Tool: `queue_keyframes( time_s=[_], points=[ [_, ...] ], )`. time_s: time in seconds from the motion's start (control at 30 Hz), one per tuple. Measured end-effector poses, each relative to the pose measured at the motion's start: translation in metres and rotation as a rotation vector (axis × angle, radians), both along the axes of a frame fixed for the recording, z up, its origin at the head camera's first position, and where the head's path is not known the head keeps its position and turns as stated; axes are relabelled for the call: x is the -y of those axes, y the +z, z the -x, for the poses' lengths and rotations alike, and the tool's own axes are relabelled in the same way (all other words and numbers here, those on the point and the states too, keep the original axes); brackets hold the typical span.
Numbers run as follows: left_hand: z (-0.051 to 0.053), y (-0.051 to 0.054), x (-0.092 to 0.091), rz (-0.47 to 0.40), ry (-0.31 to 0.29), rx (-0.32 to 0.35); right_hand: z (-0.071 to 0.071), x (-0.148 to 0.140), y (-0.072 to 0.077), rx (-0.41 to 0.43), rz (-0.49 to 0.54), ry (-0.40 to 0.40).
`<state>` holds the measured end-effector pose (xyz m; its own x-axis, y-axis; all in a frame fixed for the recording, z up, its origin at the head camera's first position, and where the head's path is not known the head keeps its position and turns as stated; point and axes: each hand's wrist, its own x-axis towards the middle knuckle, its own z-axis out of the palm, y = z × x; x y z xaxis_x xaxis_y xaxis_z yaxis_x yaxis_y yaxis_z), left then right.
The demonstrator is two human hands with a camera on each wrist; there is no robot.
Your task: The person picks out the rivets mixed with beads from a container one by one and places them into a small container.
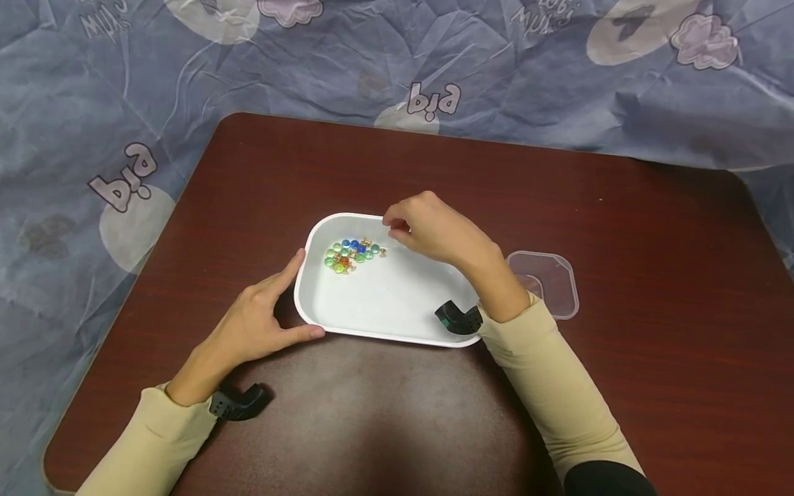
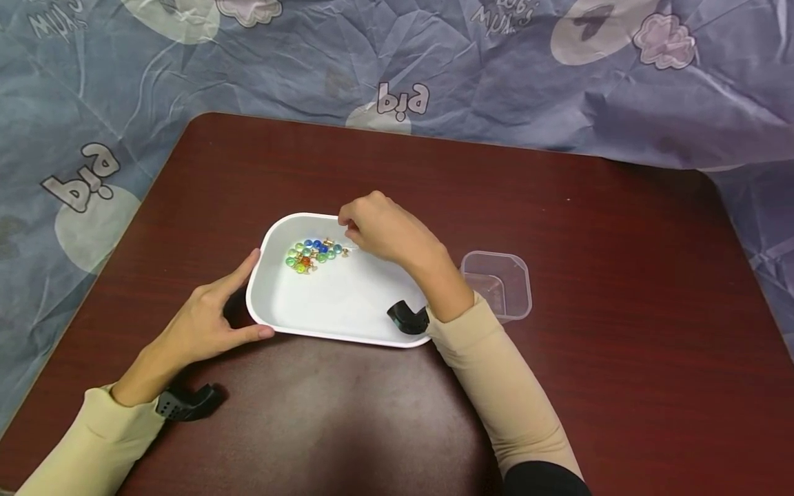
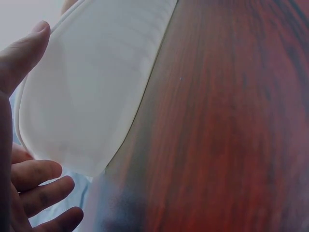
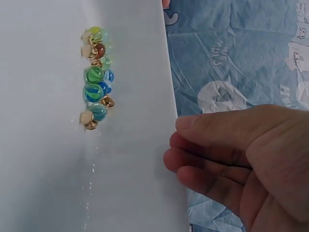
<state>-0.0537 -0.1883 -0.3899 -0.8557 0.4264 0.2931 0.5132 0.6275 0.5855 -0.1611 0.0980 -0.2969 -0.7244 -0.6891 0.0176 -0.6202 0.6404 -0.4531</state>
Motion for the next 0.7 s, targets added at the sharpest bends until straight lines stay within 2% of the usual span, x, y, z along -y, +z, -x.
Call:
queue_keyframes(
  time_s=[0.2, 0.4, 0.7],
  points=[
    [0.000, 0.000, 0.000, 0.004, -0.002, -0.003, -0.001, 0.004, -0.004, 0.009, -0.066, 0.043],
    [0.000, 0.000, -0.001, 0.010, 0.001, -0.007, -0.002, 0.009, -0.010, -0.015, -0.121, 0.075],
    [0.000, 0.001, -0.001, 0.007, -0.007, -0.023, -0.002, 0.013, -0.019, -0.013, -0.210, 0.059]
  ],
)
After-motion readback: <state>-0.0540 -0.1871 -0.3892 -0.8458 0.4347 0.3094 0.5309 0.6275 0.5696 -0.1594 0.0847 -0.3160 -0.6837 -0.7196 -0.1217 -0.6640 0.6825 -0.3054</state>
